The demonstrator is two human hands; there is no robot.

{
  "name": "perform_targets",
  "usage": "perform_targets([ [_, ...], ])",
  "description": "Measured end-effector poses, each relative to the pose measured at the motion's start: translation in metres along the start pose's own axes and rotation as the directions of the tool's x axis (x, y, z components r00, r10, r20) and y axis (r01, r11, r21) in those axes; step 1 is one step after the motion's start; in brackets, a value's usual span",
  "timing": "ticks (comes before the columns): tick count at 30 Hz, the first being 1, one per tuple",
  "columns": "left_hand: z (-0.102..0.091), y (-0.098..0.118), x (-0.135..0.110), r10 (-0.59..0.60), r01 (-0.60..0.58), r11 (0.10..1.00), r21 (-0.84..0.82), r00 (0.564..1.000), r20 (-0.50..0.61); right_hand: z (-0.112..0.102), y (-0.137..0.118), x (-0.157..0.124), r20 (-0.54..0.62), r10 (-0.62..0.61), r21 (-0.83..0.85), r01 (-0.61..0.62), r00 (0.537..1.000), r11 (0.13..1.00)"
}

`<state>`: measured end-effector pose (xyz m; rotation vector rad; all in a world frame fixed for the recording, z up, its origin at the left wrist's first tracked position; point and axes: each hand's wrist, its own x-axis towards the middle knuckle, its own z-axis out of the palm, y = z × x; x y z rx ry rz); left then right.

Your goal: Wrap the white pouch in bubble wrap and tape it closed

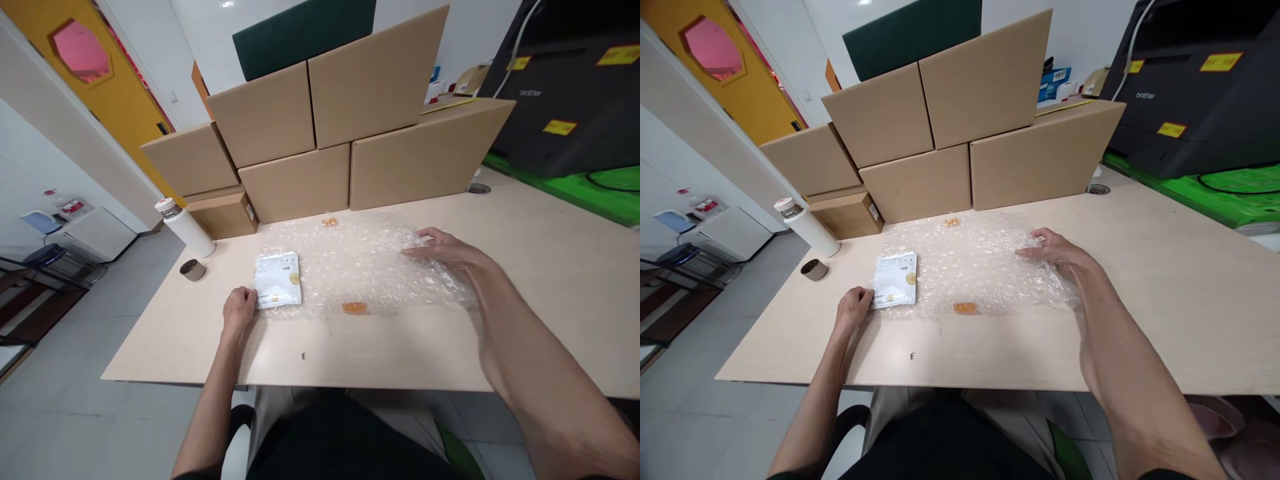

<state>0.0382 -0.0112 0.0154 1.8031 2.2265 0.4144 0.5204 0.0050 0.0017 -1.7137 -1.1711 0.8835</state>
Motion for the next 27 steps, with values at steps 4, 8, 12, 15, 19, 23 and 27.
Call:
perform_targets([
  [4,0.001,-0.002,0.001,-0.006,0.005,1.0,0.007,1.0,0.013,-0.004,-0.021,-0.009,-0.179,-0.121,-0.275,0.068,0.976,0.959],
  [8,0.001,-0.004,0.001,-0.025,0.025,1.0,-0.017,1.0,0.008,0.056,-0.064,-0.042,-0.03,-0.534,-0.208,0.518,0.845,0.83],
  [12,-0.001,-0.005,0.005,-0.063,0.063,0.994,-0.09,0.998,-0.002,0.161,-0.093,-0.079,0.43,-0.678,0.057,0.731,0.596,0.68],
  [15,-0.004,-0.007,0.012,-0.085,0.089,0.976,-0.199,0.996,0.026,0.213,-0.102,-0.094,0.66,-0.546,-0.131,0.795,0.516,0.592],
  [19,-0.016,-0.007,0.018,-0.014,0.076,0.902,-0.424,0.989,0.148,0.224,-0.103,-0.101,0.686,-0.472,-0.335,0.816,0.554,0.471],
  [23,-0.029,0.016,0.01,0.102,0.032,0.768,-0.64,0.98,0.171,0.214,-0.092,-0.098,0.65,-0.525,-0.215,0.796,0.549,0.566],
  [27,-0.023,0.065,-0.005,0.251,-0.072,0.496,-0.865,0.966,0.064,0.205,-0.078,-0.09,0.563,-0.602,-0.057,0.753,0.566,0.655],
])
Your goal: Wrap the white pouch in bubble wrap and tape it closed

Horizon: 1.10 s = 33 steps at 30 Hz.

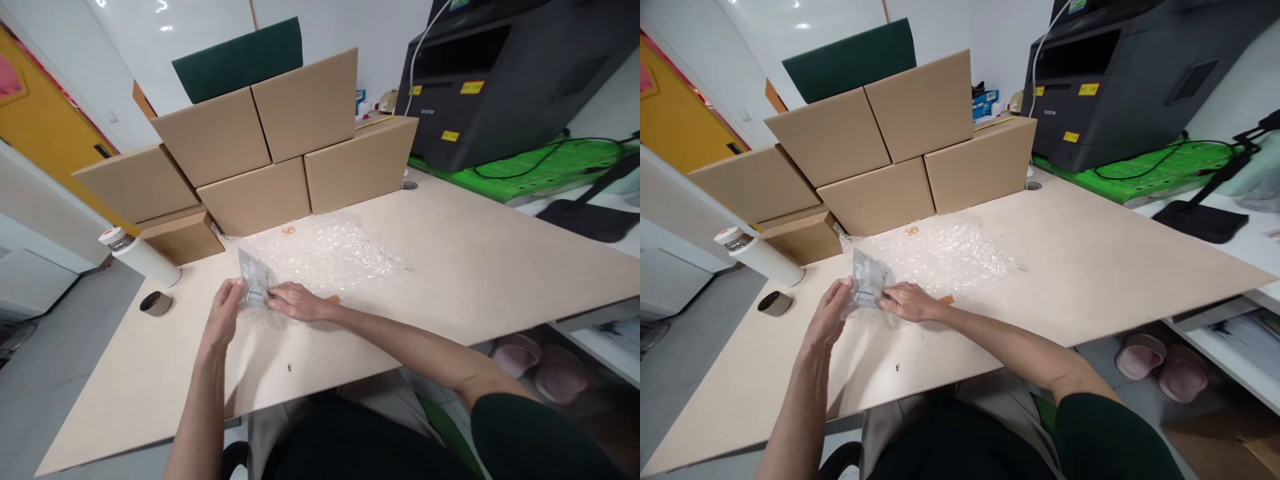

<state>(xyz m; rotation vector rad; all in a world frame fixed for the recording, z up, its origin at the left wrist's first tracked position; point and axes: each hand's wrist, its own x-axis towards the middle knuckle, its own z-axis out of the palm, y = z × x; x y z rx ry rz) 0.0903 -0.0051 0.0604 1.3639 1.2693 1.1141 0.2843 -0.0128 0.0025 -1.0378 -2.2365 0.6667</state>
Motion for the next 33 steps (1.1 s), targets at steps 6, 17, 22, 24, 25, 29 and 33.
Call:
perform_targets([
  [6,0.079,-0.005,0.006,0.166,-0.253,0.89,0.378,0.955,0.247,-0.021,0.022,-0.035,-0.104,0.176,-0.154,-0.19,0.979,0.97],
  [17,0.109,-0.021,-0.006,0.103,-0.42,0.439,0.794,0.902,0.42,-0.062,0.015,-0.064,-0.287,0.113,-0.285,-0.198,0.951,0.938],
  [22,0.089,-0.026,0.006,0.11,-0.264,0.629,0.731,0.962,0.252,-0.039,0.022,-0.035,-0.114,0.162,-0.374,-0.193,0.98,0.907],
  [24,0.074,-0.03,0.011,0.068,-0.082,0.801,0.593,0.997,0.045,-0.033,0.021,-0.033,-0.151,0.206,-0.387,-0.249,0.967,0.888],
  [25,0.068,-0.03,0.013,0.009,-0.002,0.868,0.497,1.0,-0.011,-0.032,0.02,-0.033,-0.177,0.225,-0.373,-0.277,0.958,0.886],
  [29,0.06,-0.019,0.007,-0.124,0.117,0.976,0.181,0.992,0.026,-0.041,0.016,-0.039,-0.222,0.295,-0.226,-0.343,0.929,0.912],
  [33,0.09,0.007,-0.006,0.043,-0.05,0.994,0.101,0.997,0.066,-0.062,0.023,-0.052,-0.259,0.32,0.098,-0.305,0.911,0.947],
])
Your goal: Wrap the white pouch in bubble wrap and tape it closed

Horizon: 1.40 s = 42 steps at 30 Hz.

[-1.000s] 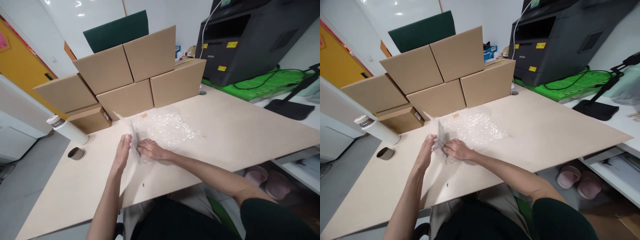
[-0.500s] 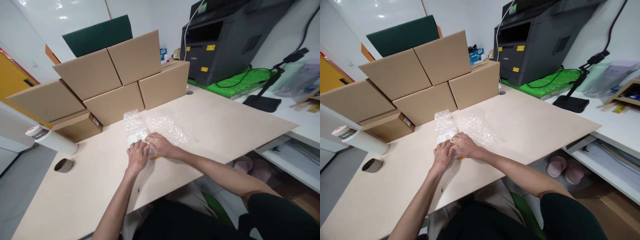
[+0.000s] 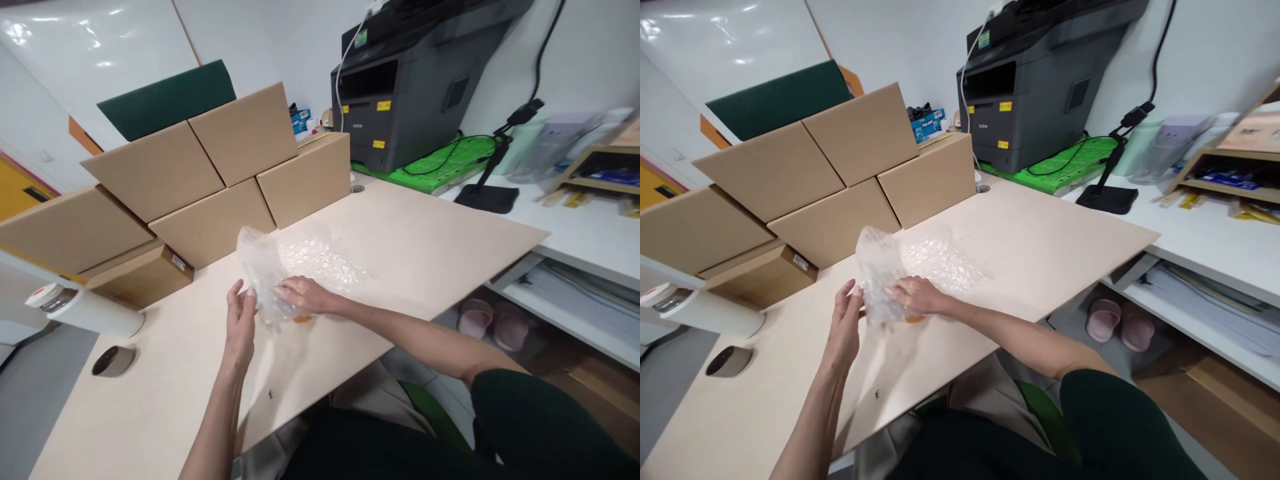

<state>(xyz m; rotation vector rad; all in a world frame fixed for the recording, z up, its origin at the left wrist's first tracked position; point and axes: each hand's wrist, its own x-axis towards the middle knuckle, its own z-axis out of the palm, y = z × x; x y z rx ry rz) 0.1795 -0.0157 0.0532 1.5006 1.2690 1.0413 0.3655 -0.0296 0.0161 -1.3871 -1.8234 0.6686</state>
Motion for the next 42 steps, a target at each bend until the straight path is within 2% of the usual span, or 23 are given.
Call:
perform_targets([
  [3,0.036,0.013,0.002,0.172,-0.177,0.984,0.028,0.977,0.123,-0.022,0.013,-0.01,-0.042,0.011,0.142,-0.005,0.999,0.99],
  [5,0.064,0.014,0.006,0.287,-0.306,0.95,0.057,0.931,0.226,-0.036,0.025,-0.021,-0.101,0.074,0.21,-0.052,0.992,0.976],
  [7,0.09,0.01,0.011,0.347,-0.405,0.904,0.138,0.882,0.317,-0.05,0.041,-0.032,-0.171,0.172,0.24,-0.129,0.97,0.962],
  [10,0.122,-0.001,0.015,0.3,-0.458,0.829,0.322,0.85,0.434,-0.071,0.064,-0.048,-0.308,0.261,0.142,-0.227,0.915,0.964],
  [13,0.14,-0.012,0.013,0.23,-0.48,0.739,0.473,0.839,0.493,-0.09,0.08,-0.052,-0.483,0.278,0.042,-0.295,0.831,0.955],
  [14,0.143,-0.014,0.012,0.231,-0.499,0.706,0.503,0.833,0.503,-0.096,0.082,-0.05,-0.509,0.283,0.025,-0.315,0.813,0.949],
  [16,0.146,-0.018,0.01,0.256,-0.544,0.645,0.536,0.815,0.519,-0.104,0.083,-0.039,-0.469,0.343,0.002,-0.387,0.814,0.922],
  [19,0.145,-0.021,0.009,0.283,-0.587,0.601,0.542,0.791,0.542,-0.108,0.08,-0.013,-0.344,0.471,-0.016,-0.507,0.812,0.862],
  [23,0.141,-0.025,0.009,0.3,-0.607,0.611,0.509,0.772,0.56,-0.1,0.073,0.016,-0.279,0.522,0.001,-0.544,0.806,0.839],
  [25,0.135,-0.027,0.008,0.335,-0.632,0.642,0.435,0.741,0.582,-0.093,0.068,0.02,-0.214,0.559,0.147,-0.54,0.801,0.829],
  [27,0.123,-0.025,0.009,0.392,-0.65,0.673,0.353,0.718,0.575,-0.088,0.061,0.015,-0.089,0.588,0.426,-0.503,0.804,0.752],
  [29,0.103,-0.019,0.014,0.455,-0.647,0.685,0.334,0.738,0.498,-0.084,0.05,0.002,0.081,0.54,0.658,-0.452,0.837,0.602],
  [30,0.09,-0.014,0.017,0.478,-0.634,0.69,0.351,0.762,0.437,-0.084,0.043,-0.007,0.163,0.48,0.707,-0.441,0.862,0.552],
  [32,0.061,-0.001,0.023,0.478,-0.585,0.721,0.371,0.808,0.344,-0.085,0.026,-0.028,0.297,0.316,0.731,-0.428,0.901,0.532],
  [33,0.045,0.005,0.025,0.457,-0.561,0.753,0.344,0.822,0.339,-0.087,0.016,-0.038,0.334,0.233,0.74,-0.407,0.913,0.536],
  [35,0.019,0.016,0.023,0.363,-0.469,0.871,0.145,0.815,0.451,-0.09,-0.001,-0.053,0.326,0.126,0.781,-0.342,0.937,0.523],
  [37,0.003,0.02,0.015,0.238,-0.209,0.971,-0.116,0.794,0.559,-0.091,-0.014,-0.058,0.257,0.1,0.831,-0.272,0.961,0.485],
  [39,0.0,0.018,0.005,0.151,0.036,0.953,-0.3,0.802,0.578,-0.085,-0.019,-0.052,0.184,0.132,0.862,-0.224,0.974,0.454],
  [40,0.003,0.014,0.001,0.122,0.106,0.925,-0.365,0.827,0.549,-0.08,-0.017,-0.046,0.151,0.162,0.871,-0.208,0.975,0.446],
  [42,0.013,0.003,-0.003,0.081,0.15,0.879,-0.453,0.889,0.451,-0.064,-0.009,-0.029,0.097,0.242,0.872,-0.199,0.966,0.447],
])
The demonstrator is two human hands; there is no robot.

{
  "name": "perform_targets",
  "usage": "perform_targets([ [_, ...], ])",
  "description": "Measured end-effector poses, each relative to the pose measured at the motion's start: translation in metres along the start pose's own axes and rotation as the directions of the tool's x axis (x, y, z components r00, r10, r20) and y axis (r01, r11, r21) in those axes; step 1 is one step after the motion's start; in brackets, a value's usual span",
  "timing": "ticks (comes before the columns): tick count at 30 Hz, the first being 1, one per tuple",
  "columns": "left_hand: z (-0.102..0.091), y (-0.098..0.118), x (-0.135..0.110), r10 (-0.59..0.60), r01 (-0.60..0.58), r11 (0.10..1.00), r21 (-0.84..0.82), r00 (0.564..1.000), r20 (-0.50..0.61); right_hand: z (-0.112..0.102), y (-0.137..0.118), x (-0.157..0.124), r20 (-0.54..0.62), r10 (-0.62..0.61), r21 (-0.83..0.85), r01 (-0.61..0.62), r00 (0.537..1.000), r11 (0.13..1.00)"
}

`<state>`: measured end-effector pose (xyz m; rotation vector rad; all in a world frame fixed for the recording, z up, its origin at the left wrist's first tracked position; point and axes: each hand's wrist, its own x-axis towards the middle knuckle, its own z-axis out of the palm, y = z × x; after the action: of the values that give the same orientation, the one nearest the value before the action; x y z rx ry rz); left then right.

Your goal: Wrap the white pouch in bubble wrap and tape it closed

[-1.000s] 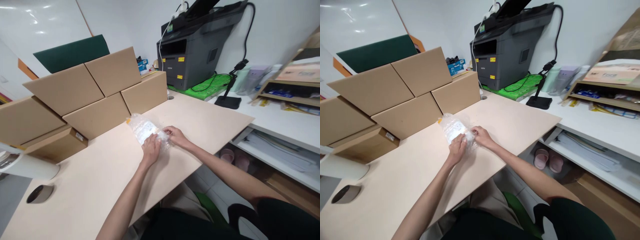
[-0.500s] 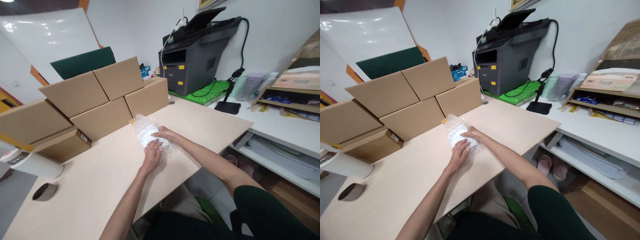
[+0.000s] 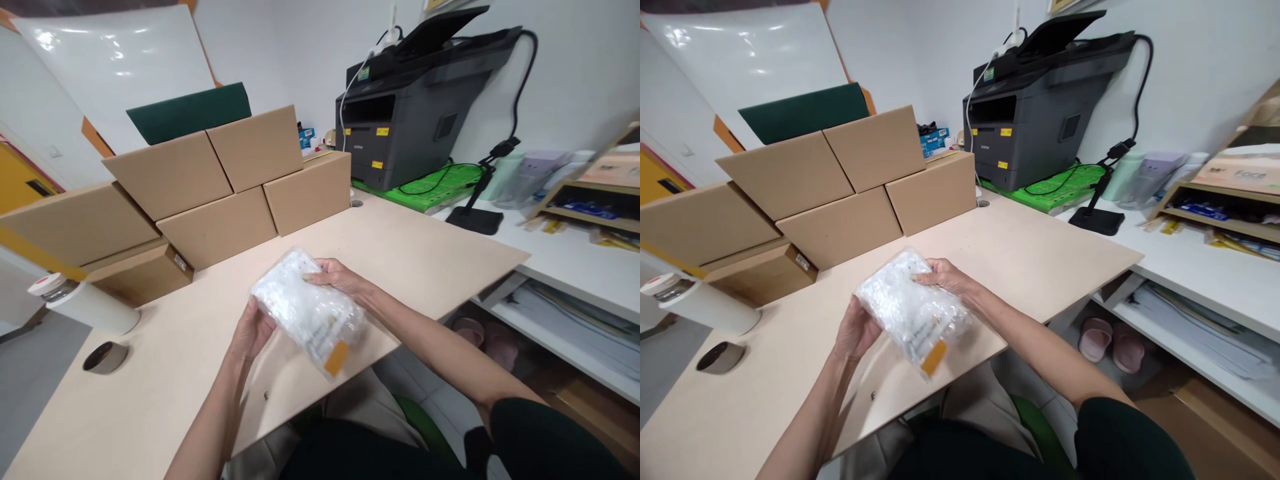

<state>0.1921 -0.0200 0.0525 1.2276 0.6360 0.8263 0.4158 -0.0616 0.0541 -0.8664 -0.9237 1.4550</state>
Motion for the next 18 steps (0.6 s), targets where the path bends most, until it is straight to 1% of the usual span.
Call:
perform_targets([
  [2,0.001,-0.017,0.008,0.003,-0.004,1.0,-0.007,0.991,-0.134,0.001,0.019,0.021,-0.121,-0.002,-0.082,-0.007,0.993,0.997],
  [3,0.0,-0.025,0.013,-0.01,0.015,1.0,0.019,0.976,-0.216,0.001,0.028,0.031,-0.192,-0.012,-0.181,-0.024,0.981,0.983],
  [4,-0.003,-0.032,0.019,-0.029,0.046,0.998,0.048,0.954,-0.3,0.0,0.037,0.039,-0.262,-0.043,-0.318,-0.044,0.964,0.947],
  [5,-0.006,-0.039,0.025,-0.049,0.079,0.995,0.066,0.925,-0.377,-0.001,0.045,0.045,-0.317,-0.104,-0.473,-0.062,0.943,0.879],
  [6,-0.009,-0.045,0.029,-0.057,0.105,0.991,0.087,0.897,-0.437,-0.002,0.051,0.05,-0.346,-0.198,-0.626,-0.069,0.917,0.777],
  [7,-0.013,-0.049,0.034,-0.041,0.118,0.984,0.132,0.878,-0.478,-0.003,0.056,0.053,-0.338,-0.31,-0.757,-0.061,0.889,0.65],
  [8,-0.017,-0.053,0.037,0.006,0.116,0.969,0.217,0.869,-0.494,-0.004,0.059,0.055,-0.291,-0.416,-0.856,-0.04,0.862,0.516],
  [9,-0.02,-0.056,0.039,0.084,0.102,0.933,0.345,0.871,-0.485,-0.006,0.062,0.057,-0.214,-0.498,-0.921,-0.004,0.841,0.389],
  [10,-0.024,-0.058,0.04,0.179,0.082,0.86,0.503,0.875,-0.449,-0.009,0.063,0.058,-0.121,-0.544,-0.959,0.043,0.831,0.28],
  [11,-0.028,-0.059,0.041,0.271,0.055,0.751,0.658,0.883,-0.383,-0.012,0.064,0.058,-0.03,-0.549,-0.976,0.093,0.835,0.196],
  [12,-0.031,-0.06,0.041,0.336,0.021,0.625,0.78,0.895,-0.294,-0.015,0.065,0.059,0.052,-0.52,-0.979,0.146,0.852,0.142],
  [13,-0.035,-0.061,0.041,0.366,-0.015,0.516,0.857,0.908,-0.204,-0.019,0.065,0.06,0.124,-0.469,-0.974,0.198,0.874,0.111],
  [14,-0.039,-0.061,0.04,0.365,-0.048,0.431,0.901,0.923,-0.125,-0.024,0.065,0.06,0.185,-0.408,-0.965,0.244,0.894,0.098],
  [16,-0.046,-0.06,0.04,0.3,-0.091,0.327,0.941,0.954,-0.012,-0.034,0.063,0.061,0.266,-0.283,-0.947,0.305,0.921,0.103],
  [18,-0.052,-0.057,0.04,0.19,-0.099,0.259,0.961,0.981,0.05,-0.042,0.059,0.061,0.304,-0.171,-0.937,0.327,0.937,0.127],
])
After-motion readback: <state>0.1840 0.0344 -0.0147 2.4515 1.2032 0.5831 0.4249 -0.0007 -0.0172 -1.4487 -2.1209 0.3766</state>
